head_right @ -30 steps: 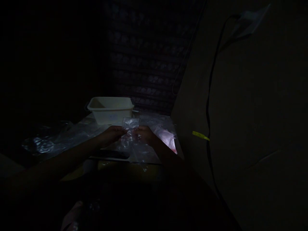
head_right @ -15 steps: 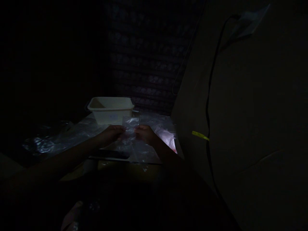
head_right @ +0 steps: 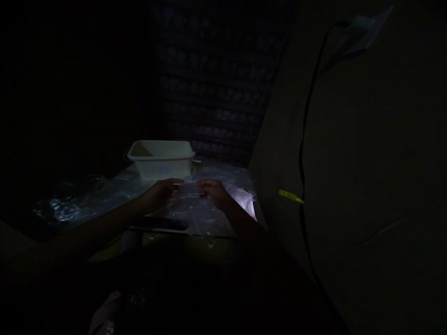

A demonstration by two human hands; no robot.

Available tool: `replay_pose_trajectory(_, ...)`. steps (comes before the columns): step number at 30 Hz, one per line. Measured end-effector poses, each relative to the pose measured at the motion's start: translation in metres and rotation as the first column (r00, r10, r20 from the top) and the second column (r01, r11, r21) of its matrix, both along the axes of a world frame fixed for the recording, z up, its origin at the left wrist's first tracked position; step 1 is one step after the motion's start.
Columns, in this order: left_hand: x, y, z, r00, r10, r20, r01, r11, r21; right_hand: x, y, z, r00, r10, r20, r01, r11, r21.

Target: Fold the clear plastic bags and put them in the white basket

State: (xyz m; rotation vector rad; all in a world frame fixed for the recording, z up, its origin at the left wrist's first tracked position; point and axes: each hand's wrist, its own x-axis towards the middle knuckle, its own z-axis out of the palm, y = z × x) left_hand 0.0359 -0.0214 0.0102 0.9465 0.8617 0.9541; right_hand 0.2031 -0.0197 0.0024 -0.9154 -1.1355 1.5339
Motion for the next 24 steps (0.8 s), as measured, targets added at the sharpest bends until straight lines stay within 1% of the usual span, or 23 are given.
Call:
replay_pose_trajectory(3,0.002,0.003,-0.005,1.0,0.003,0.02,-0.004,0.999,0.034,-0.001,0.001,0.003,0.996,-0.013,-0.083,0.01,0.999,-0.045)
replay_pose_trajectory(6,0.004,0.006,-0.012,0.993,0.102,-0.053,-0.096,0.991,0.096,-0.003,0.002,0.004,0.99,-0.062,-0.127,0.047,0.991,-0.123)
replay_pose_trajectory(8,0.004,0.006,-0.014,0.983,0.161,-0.085,-0.151,0.982,0.116,-0.005,0.002,0.002,0.992,-0.099,-0.074,0.086,0.984,-0.154)
replay_pose_trajectory(11,0.005,0.004,-0.011,0.978,0.196,-0.07,-0.184,0.972,0.146,-0.008,0.001,-0.004,0.993,-0.103,0.055,0.11,0.982,-0.152)
replay_pose_trajectory(13,0.007,0.001,-0.008,0.979,0.197,-0.051,-0.188,0.971,0.151,-0.01,0.0,-0.008,0.986,-0.116,0.12,0.13,0.985,-0.115)
replay_pose_trajectory(15,0.009,-0.001,-0.007,0.98,0.195,-0.044,-0.187,0.973,0.136,-0.013,0.0,-0.011,0.972,-0.185,0.142,0.191,0.981,-0.026)
replay_pose_trajectory(17,0.012,-0.002,-0.008,0.975,0.212,-0.069,-0.203,0.973,0.113,-0.017,0.001,-0.012,0.949,-0.283,0.136,0.273,0.958,0.087)
replay_pose_trajectory(19,0.015,-0.001,-0.011,0.957,0.258,-0.132,-0.24,0.961,0.134,-0.022,0.001,-0.011,0.926,-0.355,0.127,0.33,0.926,0.186)
replay_pose_trajectory(21,0.016,0.003,-0.014,0.924,0.322,-0.206,-0.277,0.936,0.218,-0.027,0.001,-0.009,0.908,-0.398,0.13,0.36,0.901,0.242)
replay_pose_trajectory(24,0.018,0.009,-0.017,0.868,0.419,-0.266,-0.304,0.873,0.382,-0.032,0.002,-0.006,0.871,-0.463,0.168,0.41,0.871,0.272)
